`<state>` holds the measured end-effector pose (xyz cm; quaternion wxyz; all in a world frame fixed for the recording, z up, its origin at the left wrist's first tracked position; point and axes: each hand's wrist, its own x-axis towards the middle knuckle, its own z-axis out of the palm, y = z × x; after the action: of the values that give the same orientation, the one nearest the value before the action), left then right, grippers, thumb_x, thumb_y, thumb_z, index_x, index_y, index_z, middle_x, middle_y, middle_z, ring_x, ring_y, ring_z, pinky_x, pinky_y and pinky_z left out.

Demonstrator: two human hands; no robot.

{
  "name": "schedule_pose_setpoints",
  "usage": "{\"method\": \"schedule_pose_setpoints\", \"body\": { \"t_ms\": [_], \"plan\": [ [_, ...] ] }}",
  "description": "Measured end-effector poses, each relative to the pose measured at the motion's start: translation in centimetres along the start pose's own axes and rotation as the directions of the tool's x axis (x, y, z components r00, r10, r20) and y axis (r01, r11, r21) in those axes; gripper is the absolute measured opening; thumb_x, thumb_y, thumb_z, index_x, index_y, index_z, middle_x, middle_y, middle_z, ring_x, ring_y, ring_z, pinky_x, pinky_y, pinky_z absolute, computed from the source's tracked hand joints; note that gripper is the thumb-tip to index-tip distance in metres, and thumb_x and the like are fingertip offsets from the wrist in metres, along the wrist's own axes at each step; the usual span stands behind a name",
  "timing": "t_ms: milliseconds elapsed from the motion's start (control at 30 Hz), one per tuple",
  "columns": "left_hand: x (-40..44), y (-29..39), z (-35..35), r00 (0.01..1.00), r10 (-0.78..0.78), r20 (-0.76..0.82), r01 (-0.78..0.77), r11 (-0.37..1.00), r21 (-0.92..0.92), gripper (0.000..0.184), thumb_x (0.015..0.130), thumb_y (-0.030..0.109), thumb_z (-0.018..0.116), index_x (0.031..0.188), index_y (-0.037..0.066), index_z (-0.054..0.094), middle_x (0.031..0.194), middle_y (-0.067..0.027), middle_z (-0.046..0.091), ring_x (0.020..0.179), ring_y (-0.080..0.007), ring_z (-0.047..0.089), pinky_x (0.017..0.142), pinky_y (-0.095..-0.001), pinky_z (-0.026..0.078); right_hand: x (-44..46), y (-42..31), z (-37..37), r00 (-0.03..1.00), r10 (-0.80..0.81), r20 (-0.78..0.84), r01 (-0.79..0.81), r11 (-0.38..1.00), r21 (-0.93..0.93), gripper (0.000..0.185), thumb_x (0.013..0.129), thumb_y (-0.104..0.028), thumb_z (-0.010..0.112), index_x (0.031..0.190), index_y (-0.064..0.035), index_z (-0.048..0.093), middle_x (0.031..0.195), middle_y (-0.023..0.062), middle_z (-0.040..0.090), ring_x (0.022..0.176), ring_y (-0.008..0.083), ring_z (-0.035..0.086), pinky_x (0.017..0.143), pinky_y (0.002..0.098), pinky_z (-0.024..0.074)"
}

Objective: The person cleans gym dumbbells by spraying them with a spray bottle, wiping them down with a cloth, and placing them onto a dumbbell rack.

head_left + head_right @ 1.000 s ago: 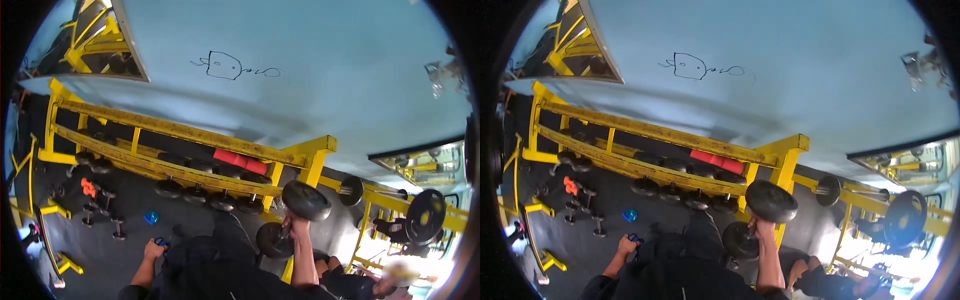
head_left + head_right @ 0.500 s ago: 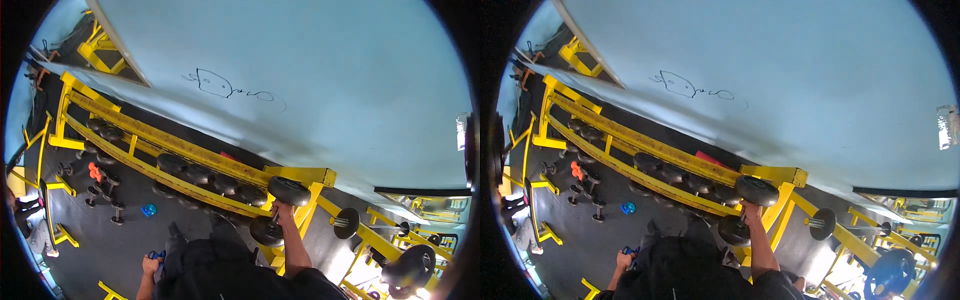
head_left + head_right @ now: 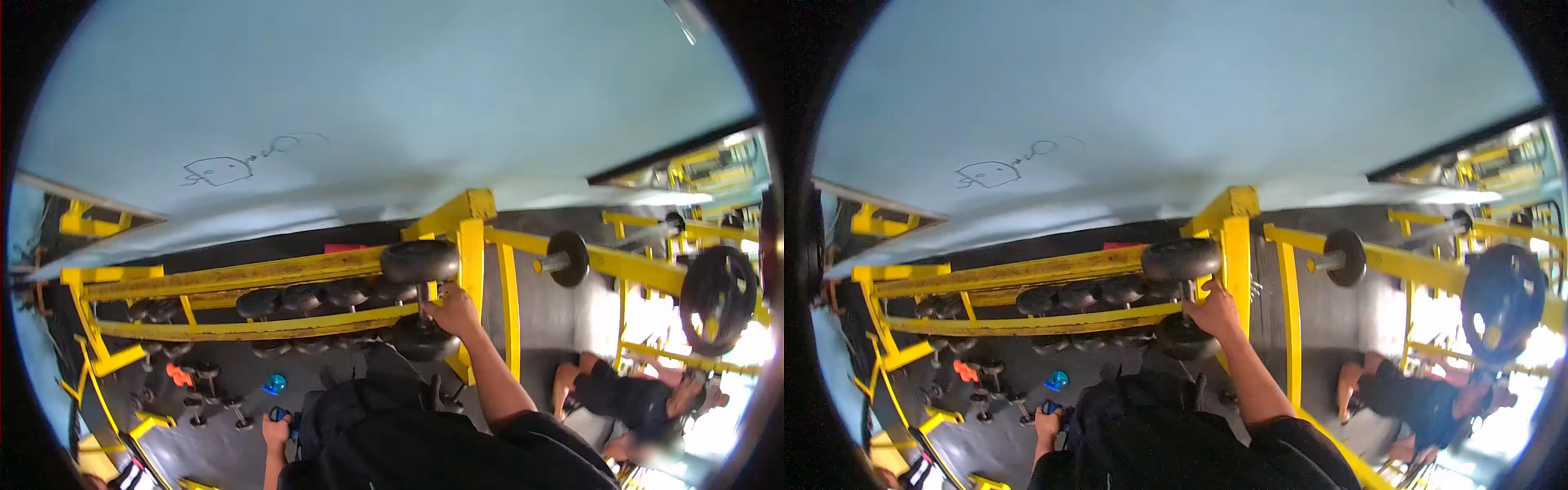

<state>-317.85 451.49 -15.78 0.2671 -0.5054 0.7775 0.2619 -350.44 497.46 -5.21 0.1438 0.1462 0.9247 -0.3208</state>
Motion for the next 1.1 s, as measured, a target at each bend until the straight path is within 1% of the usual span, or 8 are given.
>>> {"method": "schedule_pose_setpoints", "body": {
  "t_ms": [167,333,433,500,600,700,867,1100],
  "plan": [
    [-2.7,11.8,-3.4,0.919,0.366,0.147,-0.368,0.930,-0.010,0.060,0.066,0.028,0.077,0.112,-0.003,0.055,0.103,-0.0208,0.064,0.097,-0.0327,0.062,0.087,-0.0365,0.046,-11.7,-2.6,-3.7,0.992,0.103,0.072,-0.113,0.982,0.153,0.041,0.071,-0.029,0.075,0.102,-0.0049,0.061,0.089,0.0161,0.065,0.085,0.0316,0.065,0.076,0.0395,0.0516],
    [-4.3,15.0,-3.2,0.622,0.681,0.386,-0.562,0.732,-0.386,0.039,0.074,0.018,0.074,0.106,0.002,0.057,0.093,-0.0078,0.062,0.084,-0.0151,0.057,0.077,-0.0290,0.046,-20.8,-1.7,7.5,0.959,-0.254,-0.126,0.278,0.930,0.242,0.037,0.073,-0.033,0.073,0.090,-0.0009,0.063,0.086,0.0154,0.063,0.080,0.0334,0.063,0.069,0.0387,0.0508],
    [-7.7,14.3,-3.1,0.506,0.693,0.513,-0.522,0.720,-0.458,0.044,0.075,0.017,0.072,0.113,0.003,0.053,0.102,-0.0092,0.060,0.090,-0.0166,0.057,0.080,-0.0292,0.046,-25.1,-3.4,14.1,0.972,0.032,0.231,-0.166,0.791,0.589,0.061,0.078,-0.048,0.072,0.117,-0.0032,0.057,0.095,0.0130,0.063,0.090,0.0211,0.061,0.081,0.0335,0.0488],
    [-9.4,12.8,-2.9,0.397,0.621,0.676,-0.303,0.784,-0.542,0.058,0.078,0.015,0.068,0.129,0.006,0.043,0.112,-0.0100,0.056,0.097,-0.0178,0.056,0.083,-0.0307,0.047,-27.5,-3.0,19.8,0.969,0.094,0.230,-0.240,0.599,0.764,0.055,0.080,-0.042,0.072,0.119,-0.0055,0.058,0.104,0.0116,0.063,0.097,0.0220,0.061,0.085,0.0326,0.0483],
    [-9.5,8.8,-3.8,0.203,0.445,0.872,-0.042,0.894,-0.447,0.070,0.080,0.013,0.065,0.142,0.012,0.032,0.116,-0.0112,0.054,0.100,-0.0179,0.055,0.085,-0.0332,0.048,-31.1,-1.1,24.0,0.809,-0.055,0.585,-0.581,-0.222,0.783,0.037,0.083,-0.023,0.069,0.115,-0.0065,0.061,0.104,0.0087,0.064,0.095,0.0197,0.063,0.082,0.0344,0.0515],
    [-7.9,5.3,-5.0,0.372,0.414,0.831,-0.445,0.865,-0.232,0.084,0.079,0.012,0.066,0.149,0.023,0.021,0.116,-0.0140,0.054,0.094,-0.0211,0.060,0.075,-0.0343,0.051,-34.9,3.1,28.0,0.820,0.291,0.492,-0.529,0.061,0.846,0.024,0.074,-0.012,0.067,0.097,-0.0047,0.069,0.091,0.0074,0.067,0.083,0.0173,0.063,0.075,0.0310,0.0527],
    [1.7,-4.7,-6.5,0.583,0.459,0.671,-0.560,0.825,-0.077,0.080,0.077,0.011,0.074,0.145,0.015,0.032,0.111,-0.0155,0.056,0.086,-0.0166,0.060,0.074,-0.0283,0.051,-43.6,14.3,31.9,0.591,0.787,0.177,-0.747,0.451,0.489,0.042,0.067,-0.029,0.068,0.098,-0.0006,0.067,0.093,0.0203,0.068,0.089,0.0322,0.067,0.078,0.0385,0.0522],
    [3.2,-16.5,-1.8,0.694,0.383,0.610,-0.428,0.900,-0.078,0.067,0.075,0.014,0.076,0.134,0.009,0.045,0.102,-0.0102,0.057,0.087,-0.0173,0.060,0.077,-0.0309,0.050,-51.4,20.3,33.2,0.627,0.757,0.183,-0.777,0.625,0.076,0.050,0.069,-0.035,0.069,0.104,0.0011,0.065,0.107,0.0220,0.065,0.100,0.0352,0.063,0.085,0.0390,0.0505]
  ]
}}
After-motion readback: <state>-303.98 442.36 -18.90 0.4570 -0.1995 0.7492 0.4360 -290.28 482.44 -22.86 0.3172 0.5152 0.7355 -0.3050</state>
